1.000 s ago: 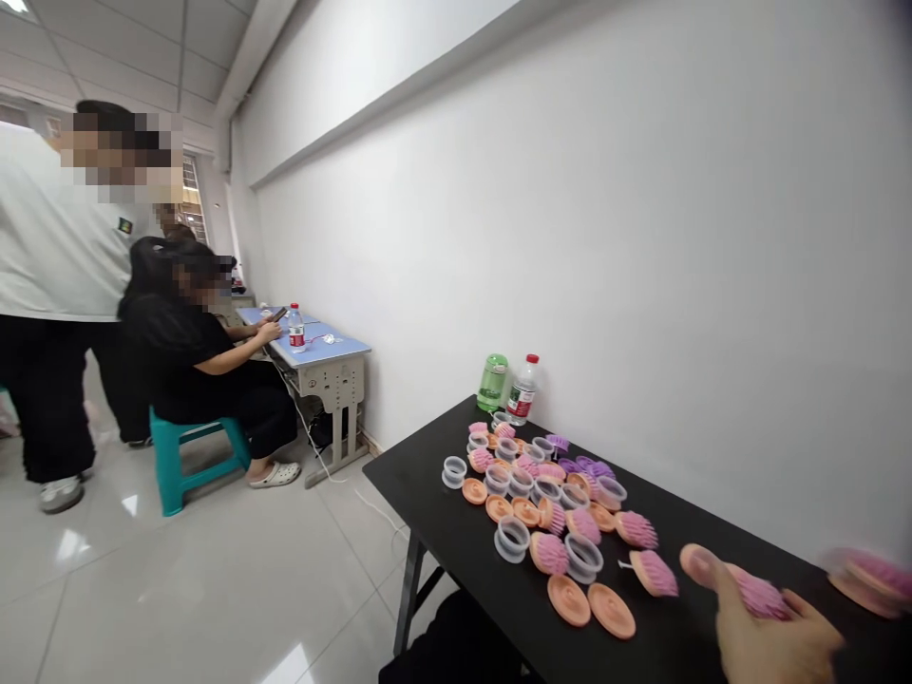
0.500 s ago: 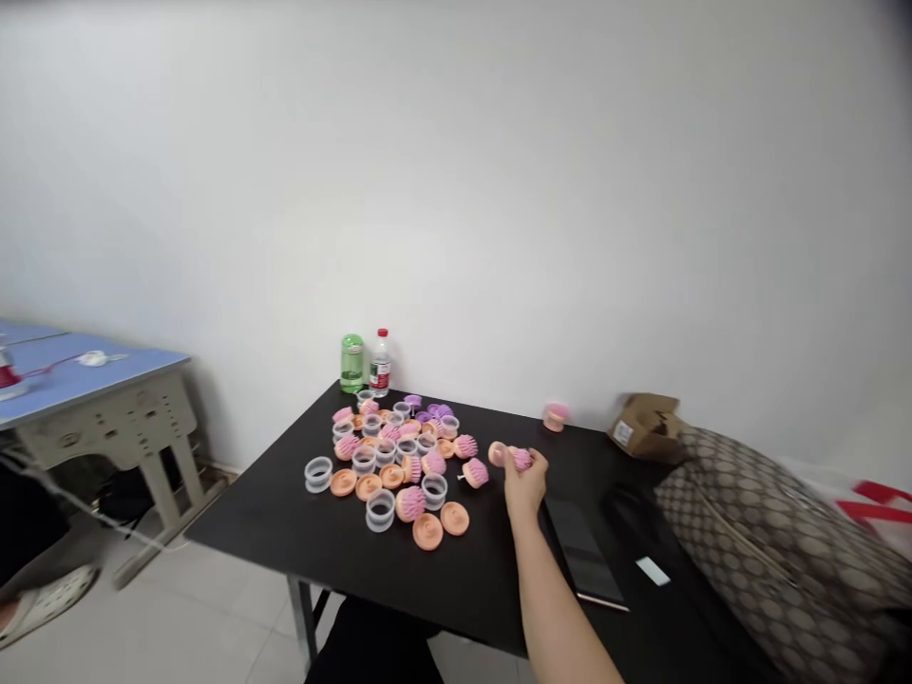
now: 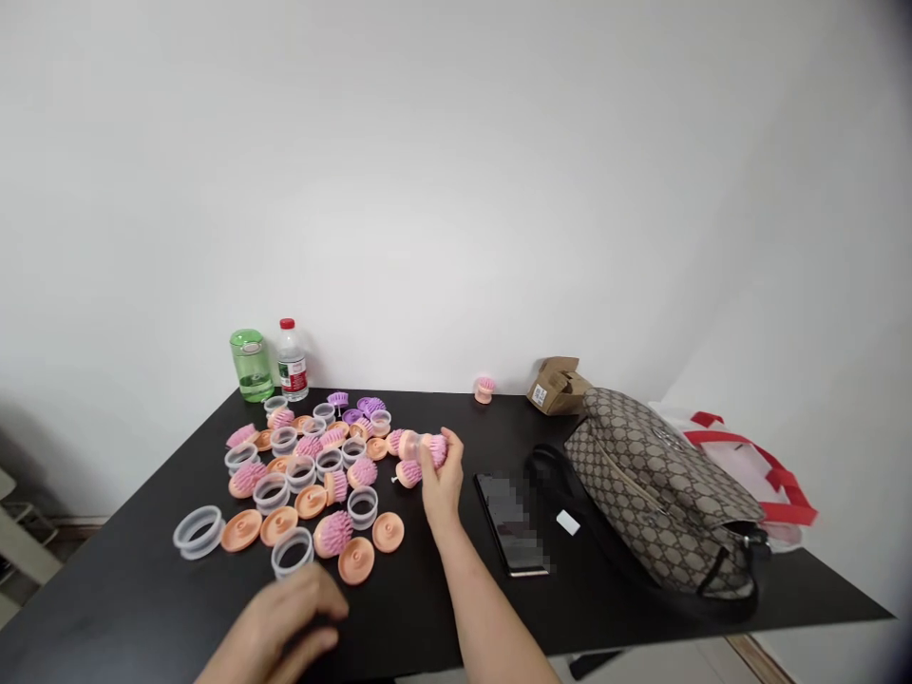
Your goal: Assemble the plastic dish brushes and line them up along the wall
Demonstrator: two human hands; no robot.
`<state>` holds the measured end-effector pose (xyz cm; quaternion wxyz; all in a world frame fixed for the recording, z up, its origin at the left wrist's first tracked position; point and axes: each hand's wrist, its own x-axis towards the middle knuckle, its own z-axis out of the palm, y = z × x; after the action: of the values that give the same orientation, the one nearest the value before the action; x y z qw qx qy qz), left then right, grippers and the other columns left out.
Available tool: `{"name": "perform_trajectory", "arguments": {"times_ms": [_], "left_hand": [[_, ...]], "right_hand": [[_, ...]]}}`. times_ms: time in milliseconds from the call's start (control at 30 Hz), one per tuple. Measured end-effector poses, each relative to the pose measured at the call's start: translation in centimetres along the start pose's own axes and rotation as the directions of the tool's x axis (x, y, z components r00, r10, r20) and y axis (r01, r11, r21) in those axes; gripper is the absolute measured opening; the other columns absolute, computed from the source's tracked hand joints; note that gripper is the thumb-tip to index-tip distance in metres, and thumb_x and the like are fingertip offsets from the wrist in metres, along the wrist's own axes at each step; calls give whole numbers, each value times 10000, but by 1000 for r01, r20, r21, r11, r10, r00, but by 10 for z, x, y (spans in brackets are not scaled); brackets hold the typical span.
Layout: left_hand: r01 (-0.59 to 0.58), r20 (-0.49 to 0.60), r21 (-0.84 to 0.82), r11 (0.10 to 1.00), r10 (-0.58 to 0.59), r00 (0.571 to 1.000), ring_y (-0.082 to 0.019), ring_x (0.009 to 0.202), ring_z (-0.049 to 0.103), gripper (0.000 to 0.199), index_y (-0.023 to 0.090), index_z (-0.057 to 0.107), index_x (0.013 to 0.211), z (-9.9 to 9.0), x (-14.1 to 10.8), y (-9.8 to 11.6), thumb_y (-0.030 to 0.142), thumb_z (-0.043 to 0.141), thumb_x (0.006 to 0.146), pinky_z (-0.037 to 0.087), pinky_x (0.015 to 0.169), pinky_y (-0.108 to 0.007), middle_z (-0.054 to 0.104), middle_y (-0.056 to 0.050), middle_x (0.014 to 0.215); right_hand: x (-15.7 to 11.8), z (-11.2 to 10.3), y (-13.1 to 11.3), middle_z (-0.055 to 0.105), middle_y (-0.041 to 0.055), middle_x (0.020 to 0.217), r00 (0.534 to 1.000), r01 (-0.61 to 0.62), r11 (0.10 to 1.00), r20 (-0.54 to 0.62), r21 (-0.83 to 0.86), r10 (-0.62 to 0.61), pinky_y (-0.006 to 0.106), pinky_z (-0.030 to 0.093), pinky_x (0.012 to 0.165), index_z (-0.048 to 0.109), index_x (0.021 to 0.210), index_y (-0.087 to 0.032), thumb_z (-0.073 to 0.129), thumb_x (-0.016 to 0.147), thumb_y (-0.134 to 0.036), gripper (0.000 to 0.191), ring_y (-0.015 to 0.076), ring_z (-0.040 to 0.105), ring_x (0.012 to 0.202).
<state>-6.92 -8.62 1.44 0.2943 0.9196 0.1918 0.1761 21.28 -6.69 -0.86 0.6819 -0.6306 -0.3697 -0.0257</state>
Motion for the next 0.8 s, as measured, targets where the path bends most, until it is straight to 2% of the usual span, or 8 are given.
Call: {"name": "perform_trajectory", "arguments": {"times_ms": [67, 133, 167, 233, 333, 467, 600, 800], "left_hand": [[-46, -209, 112, 993, 69, 975, -245, 1070, 628, 223, 278, 614, 1163, -20, 33, -3, 316, 530, 960, 533, 911, -349, 664, -74, 1154], [-45, -301, 231, 972, 115, 947, -255, 1127, 610, 314, 258, 563, 1252, -34, 67, -6, 322, 559, 945, 529, 929, -355, 636, -90, 1219], [-57, -316, 276, 960, 146, 938, -270, 1153, 596, 371, 241, 544, 1284, -39, 83, -8, 340, 585, 929, 524, 944, -377, 627, -101, 1236], [-112, -270, 298, 948, 197, 942, -297, 1195, 571, 447, 216, 522, 1312, -43, 111, -11, 359, 621, 901, 509, 978, -426, 605, -121, 1273], [-182, -220, 227, 957, 233, 947, -290, 1181, 573, 451, 203, 535, 1290, -40, 135, -15, 390, 637, 893, 514, 975, -427, 597, -127, 1264], [-206, -213, 157, 966, 237, 948, -246, 1074, 619, 363, 212, 565, 1221, -33, 142, -22, 416, 598, 922, 545, 904, -368, 640, -99, 1151], [-216, -266, 158, 963, 252, 930, -249, 1075, 635, 322, 209, 582, 1179, -32, 134, -31, 412, 580, 929, 555, 885, -344, 656, -96, 1127], [-160, -327, 251, 955, 239, 914, -239, 1082, 638, 287, 223, 574, 1204, -30, 120, -45, 229, 559, 918, 551, 887, -335, 629, -93, 1178]], "right_hand": [[-9, 2, -10, 646, 128, 1166, 996, 65, 998, 66, 20, -66, 421, 502, 918, 508, 1244, -172, 590, 852, -494, 514, 266, 639, 1047], [-17, 3, -19, 634, 125, 1170, 974, 173, 983, 136, 61, -180, 430, 509, 919, 475, 1276, -184, 591, 874, -458, 500, 263, 635, 1057], [-20, 3, -24, 630, 120, 1162, 956, 230, 969, 164, 87, -242, 435, 514, 915, 464, 1284, -192, 588, 887, -445, 486, 262, 635, 1054], [-24, 3, -31, 629, 103, 1130, 922, 313, 940, 197, 134, -334, 439, 527, 900, 461, 1281, -212, 585, 904, -450, 463, 259, 638, 1035], [-26, 3, -37, 626, 98, 1114, 906, 334, 928, 214, 165, -364, 450, 541, 884, 456, 1289, -228, 570, 912, -532, 497, 267, 642, 1027], [-28, 6, -39, 618, 105, 1121, 906, 314, 938, 250, 146, -342, 466, 549, 888, 441, 1298, -240, 532, 902, -631, 564, 280, 639, 1048], [-31, 9, -40, 616, 100, 1106, 876, 347, 925, 300, 153, -378, 446, 563, 867, 436, 1290, -241, 528, 907, -628, 552, 263, 642, 1011], [-32, 10, -46, 619, 94, 1115, 847, 373, 915, 346, 153, -403, 438, 566, 869, 465, 1293, -263, 525, 902, -641, 547, 260, 628, 1020]]}}
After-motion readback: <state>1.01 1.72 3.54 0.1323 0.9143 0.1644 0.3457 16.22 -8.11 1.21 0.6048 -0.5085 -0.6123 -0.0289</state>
